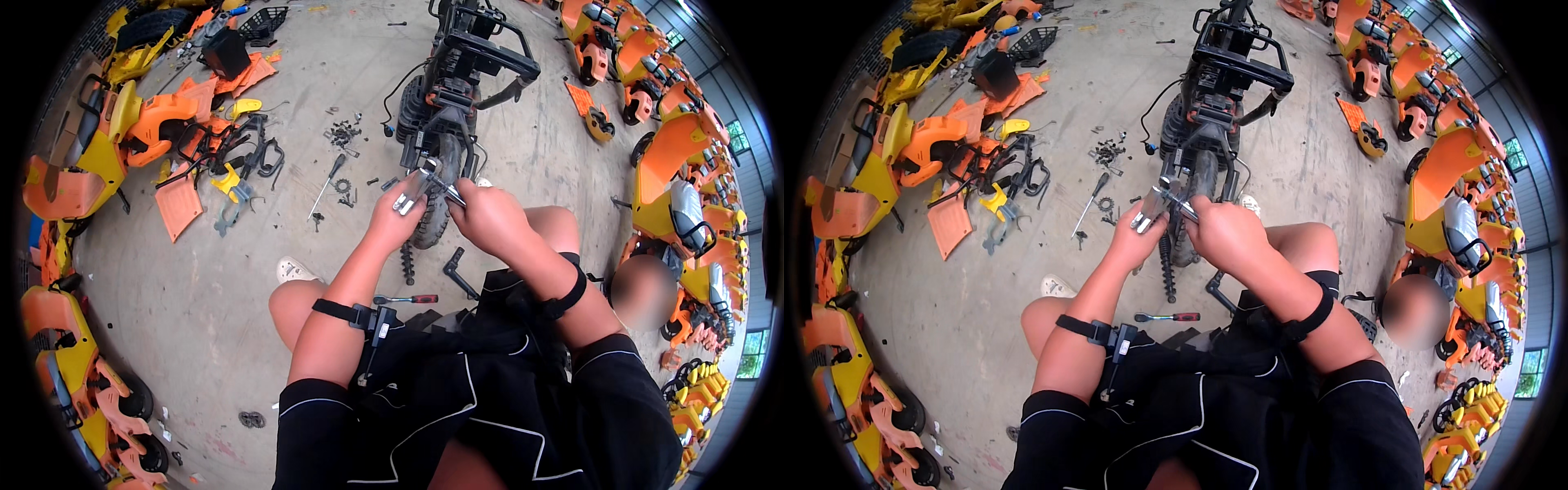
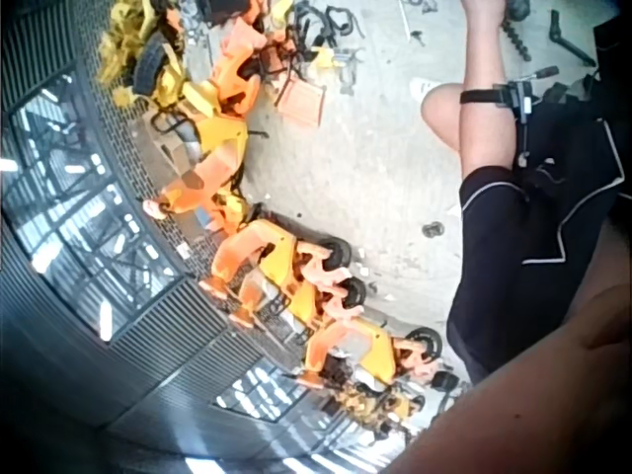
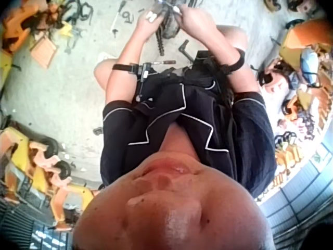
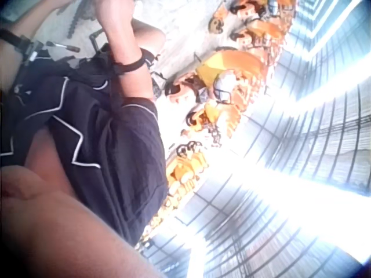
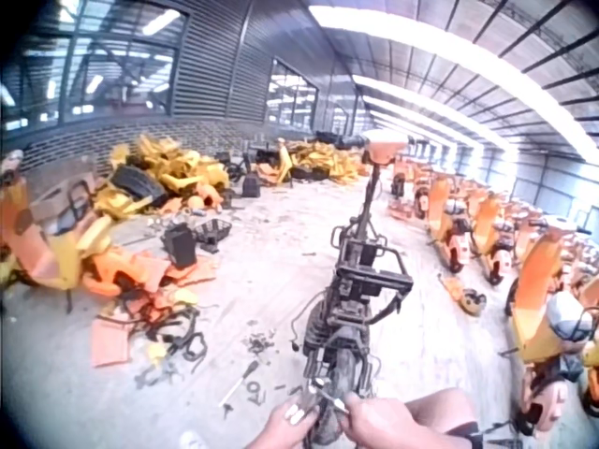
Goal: The person assembles a motorcycle part by using an adjustable wrench and a small socket wrench to tighten a bolt onto a bracket. The person handles several metal bolts and small mechanical components, attaching them to a frame piece while sitting on the floor of a warehouse.
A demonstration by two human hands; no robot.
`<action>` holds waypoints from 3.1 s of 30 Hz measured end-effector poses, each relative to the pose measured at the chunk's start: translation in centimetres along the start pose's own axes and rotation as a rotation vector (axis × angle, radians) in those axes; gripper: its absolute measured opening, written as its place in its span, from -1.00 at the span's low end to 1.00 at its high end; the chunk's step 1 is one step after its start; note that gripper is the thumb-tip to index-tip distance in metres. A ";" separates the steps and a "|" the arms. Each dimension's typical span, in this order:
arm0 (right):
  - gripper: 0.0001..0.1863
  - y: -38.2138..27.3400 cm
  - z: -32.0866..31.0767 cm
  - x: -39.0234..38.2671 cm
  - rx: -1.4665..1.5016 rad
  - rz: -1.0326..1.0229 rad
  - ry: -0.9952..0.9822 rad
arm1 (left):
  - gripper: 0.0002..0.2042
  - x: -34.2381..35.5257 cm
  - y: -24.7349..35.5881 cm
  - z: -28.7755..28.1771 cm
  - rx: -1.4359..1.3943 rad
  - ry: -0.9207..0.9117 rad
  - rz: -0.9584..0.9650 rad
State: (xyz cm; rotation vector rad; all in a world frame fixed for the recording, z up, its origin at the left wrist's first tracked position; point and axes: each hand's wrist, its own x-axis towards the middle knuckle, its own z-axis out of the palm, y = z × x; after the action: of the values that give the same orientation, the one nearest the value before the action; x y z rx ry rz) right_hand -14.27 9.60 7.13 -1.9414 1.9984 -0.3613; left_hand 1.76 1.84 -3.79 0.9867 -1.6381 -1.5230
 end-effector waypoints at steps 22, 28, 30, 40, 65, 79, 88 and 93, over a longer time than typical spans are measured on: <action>-0.61 3.0 3.2 -0.6 0.447 0.034 0.031 | -0.53 0.5 -2.9 0.8 0.052 -0.049 -0.028; -0.59 2.5 0.2 -0.5 1.566 0.489 -0.396 | -0.58 0.2 -1.8 1.0 -0.024 -0.038 -0.001; -0.50 2.7 0.1 -1.2 2.021 0.554 -0.657 | -0.55 0.0 -0.9 1.3 -0.036 -0.057 0.032; -0.58 0.0 1.8 -1.1 -0.290 -0.009 0.198 | -0.53 -0.2 -1.5 1.5 -0.018 -0.049 -0.079; -0.78 2.4 0.6 -0.7 0.967 0.371 -0.320 | -0.56 0.2 -2.4 1.9 0.017 -0.007 0.078; -0.70 5.0 4.2 -3.1 0.758 0.166 -0.238 | -0.55 0.0 -2.3 2.6 0.102 -0.054 0.134; -0.55 6.3 4.6 -3.8 2.224 0.322 -0.864 | -0.56 -0.8 -2.2 2.7 -0.019 -0.131 -0.001; -0.69 6.7 5.4 -2.1 1.654 0.308 -0.642 | -0.57 -1.0 -2.3 2.6 -0.037 -0.101 -0.127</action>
State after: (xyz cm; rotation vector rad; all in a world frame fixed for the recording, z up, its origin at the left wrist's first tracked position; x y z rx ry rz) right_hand -18.14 12.22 -0.36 -0.5260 0.8343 -0.7939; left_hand 0.11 3.89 -6.28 1.0257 -1.6369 -1.7058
